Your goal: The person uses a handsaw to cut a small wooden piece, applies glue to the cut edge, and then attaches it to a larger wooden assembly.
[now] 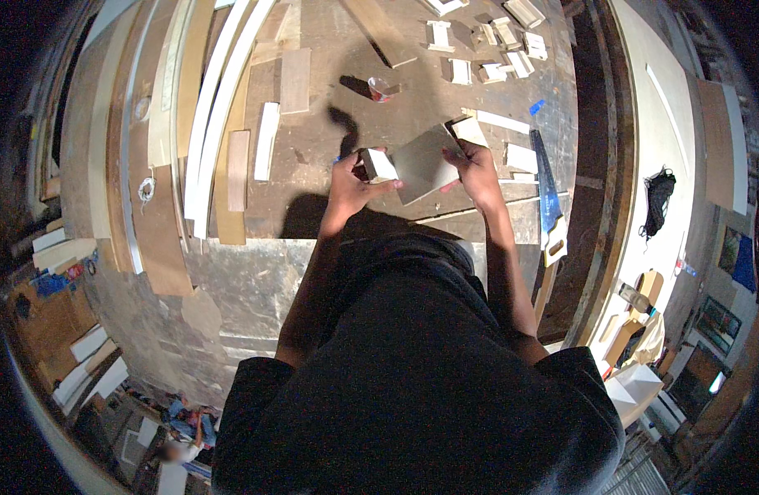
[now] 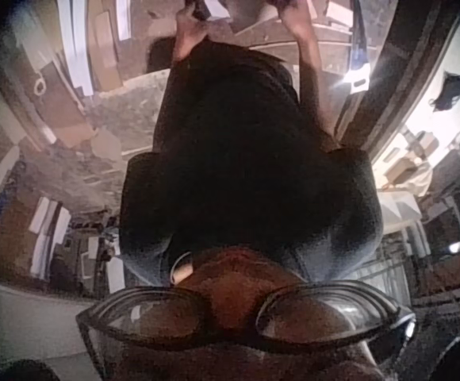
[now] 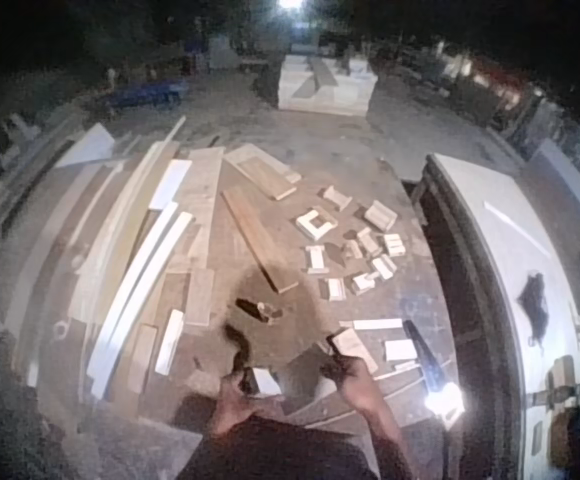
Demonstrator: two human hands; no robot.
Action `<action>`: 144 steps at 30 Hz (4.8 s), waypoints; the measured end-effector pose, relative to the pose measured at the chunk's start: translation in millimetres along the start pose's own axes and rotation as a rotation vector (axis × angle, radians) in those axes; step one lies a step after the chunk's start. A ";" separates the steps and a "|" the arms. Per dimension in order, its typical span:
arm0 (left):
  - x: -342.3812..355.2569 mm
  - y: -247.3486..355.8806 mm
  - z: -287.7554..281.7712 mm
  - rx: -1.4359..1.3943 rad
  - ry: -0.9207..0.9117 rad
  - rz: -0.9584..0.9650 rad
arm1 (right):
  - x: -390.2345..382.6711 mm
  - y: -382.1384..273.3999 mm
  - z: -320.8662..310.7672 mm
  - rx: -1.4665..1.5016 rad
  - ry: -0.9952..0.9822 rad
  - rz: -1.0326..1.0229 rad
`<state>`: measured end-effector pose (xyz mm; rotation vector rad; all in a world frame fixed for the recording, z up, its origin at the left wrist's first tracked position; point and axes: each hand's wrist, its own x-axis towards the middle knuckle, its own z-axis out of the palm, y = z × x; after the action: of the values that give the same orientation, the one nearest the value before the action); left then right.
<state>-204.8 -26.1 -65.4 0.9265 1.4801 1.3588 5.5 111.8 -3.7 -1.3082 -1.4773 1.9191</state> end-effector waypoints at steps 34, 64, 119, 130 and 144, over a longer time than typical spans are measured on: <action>11.6 -98.9 -51.1 0.365 0.260 -0.048 | -29.4 16.4 -7.7 0.285 0.106 -0.005; -14.1 38.4 51.2 -0.090 0.366 0.005 | -84.5 108.9 -109.8 -0.173 0.431 0.024; 47.2 63.4 288.2 0.404 -0.643 0.122 | -219.0 241.8 -378.3 0.735 0.820 0.132; 82.1 22.8 441.9 0.629 -0.697 0.151 | -306.8 145.6 -483.4 0.619 0.773 -0.220; 128.1 -122.0 609.6 0.647 -0.329 0.156 | -116.8 240.4 -583.4 0.030 0.600 -0.005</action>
<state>337.1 275.9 -199.8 1.6153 1.6300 0.7667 608.2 249.6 -175.7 -1.6677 -1.1321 1.3562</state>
